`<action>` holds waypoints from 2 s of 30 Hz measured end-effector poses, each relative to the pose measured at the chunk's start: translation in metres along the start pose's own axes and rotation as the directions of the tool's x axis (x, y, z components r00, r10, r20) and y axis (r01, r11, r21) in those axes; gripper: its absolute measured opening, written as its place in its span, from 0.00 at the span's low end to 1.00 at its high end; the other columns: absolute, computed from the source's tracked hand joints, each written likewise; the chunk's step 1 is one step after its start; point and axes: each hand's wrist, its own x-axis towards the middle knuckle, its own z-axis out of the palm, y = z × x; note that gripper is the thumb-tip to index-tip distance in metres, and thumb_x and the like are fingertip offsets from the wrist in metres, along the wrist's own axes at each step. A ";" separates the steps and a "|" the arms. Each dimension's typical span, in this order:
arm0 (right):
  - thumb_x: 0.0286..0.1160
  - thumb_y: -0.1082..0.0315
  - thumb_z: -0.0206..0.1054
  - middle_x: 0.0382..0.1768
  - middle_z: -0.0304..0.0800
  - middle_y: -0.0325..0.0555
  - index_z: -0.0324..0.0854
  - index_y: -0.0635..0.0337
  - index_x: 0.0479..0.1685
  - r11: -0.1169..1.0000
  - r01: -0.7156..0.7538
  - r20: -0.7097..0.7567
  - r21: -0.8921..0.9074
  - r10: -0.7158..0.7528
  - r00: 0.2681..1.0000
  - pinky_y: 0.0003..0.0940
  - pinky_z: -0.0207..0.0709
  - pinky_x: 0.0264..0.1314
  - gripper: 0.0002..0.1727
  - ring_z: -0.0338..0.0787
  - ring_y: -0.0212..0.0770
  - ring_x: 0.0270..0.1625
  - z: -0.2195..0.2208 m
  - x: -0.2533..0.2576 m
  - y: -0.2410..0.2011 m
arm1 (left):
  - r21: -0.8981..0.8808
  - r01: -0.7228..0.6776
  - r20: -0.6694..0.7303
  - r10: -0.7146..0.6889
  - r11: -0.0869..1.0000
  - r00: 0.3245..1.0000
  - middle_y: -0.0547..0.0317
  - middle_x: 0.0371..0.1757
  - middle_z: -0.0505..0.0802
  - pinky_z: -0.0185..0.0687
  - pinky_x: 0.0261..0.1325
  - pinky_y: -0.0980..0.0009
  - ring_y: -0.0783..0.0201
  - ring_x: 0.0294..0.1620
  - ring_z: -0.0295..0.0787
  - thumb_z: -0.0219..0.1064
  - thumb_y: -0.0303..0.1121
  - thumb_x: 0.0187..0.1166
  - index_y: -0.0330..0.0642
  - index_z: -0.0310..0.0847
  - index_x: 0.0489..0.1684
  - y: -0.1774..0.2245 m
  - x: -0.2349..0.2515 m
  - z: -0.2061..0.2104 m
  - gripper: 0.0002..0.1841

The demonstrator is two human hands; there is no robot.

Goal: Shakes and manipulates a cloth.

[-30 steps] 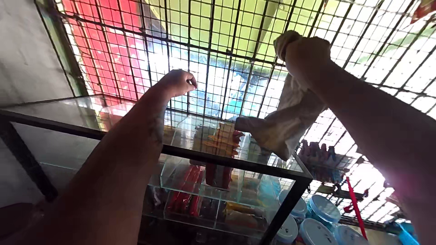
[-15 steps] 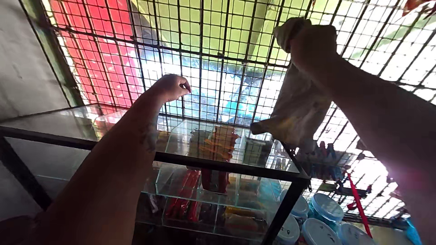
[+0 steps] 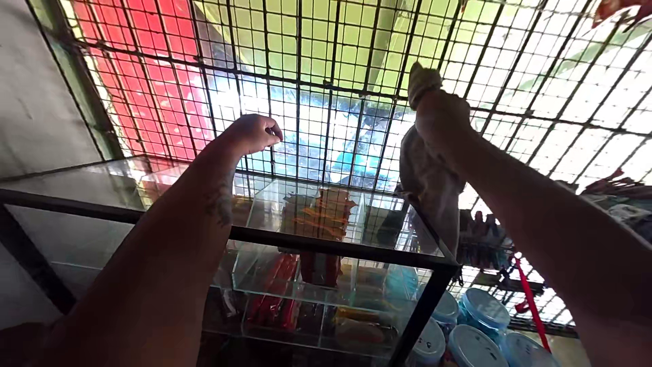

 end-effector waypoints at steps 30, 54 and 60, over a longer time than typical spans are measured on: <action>0.84 0.78 0.50 0.67 0.79 0.77 0.68 0.81 0.70 0.987 0.132 -0.182 -0.088 -0.147 0.972 0.71 0.77 0.55 0.20 0.86 0.76 0.63 -0.009 0.028 0.013 | 0.046 0.022 -0.004 -0.022 0.999 1.000 0.43 0.44 0.90 0.79 0.51 0.50 0.53 0.40 0.84 0.62 0.29 0.89 0.37 0.86 0.57 -0.003 0.006 -0.001 0.10; 0.86 0.70 0.55 0.71 0.78 0.75 0.69 0.78 0.73 0.991 -0.013 -0.020 0.133 0.016 1.000 0.69 0.71 0.71 0.23 0.79 0.69 0.76 -0.045 0.029 -0.002 | 0.040 -0.038 0.001 0.038 0.998 0.999 0.39 0.46 0.91 0.77 0.56 0.42 0.46 0.45 0.87 0.62 0.31 0.88 0.33 0.86 0.54 -0.004 0.011 0.001 0.11; 0.85 0.73 0.57 0.57 0.81 0.51 0.75 0.65 0.68 0.809 0.099 -0.058 0.580 -0.079 0.995 0.33 0.74 0.58 0.16 0.81 0.37 0.55 -0.060 0.044 0.012 | 0.038 -0.025 0.020 0.025 0.999 1.000 0.38 0.50 0.91 0.78 0.57 0.42 0.44 0.47 0.87 0.61 0.30 0.89 0.34 0.86 0.58 -0.003 0.007 0.001 0.11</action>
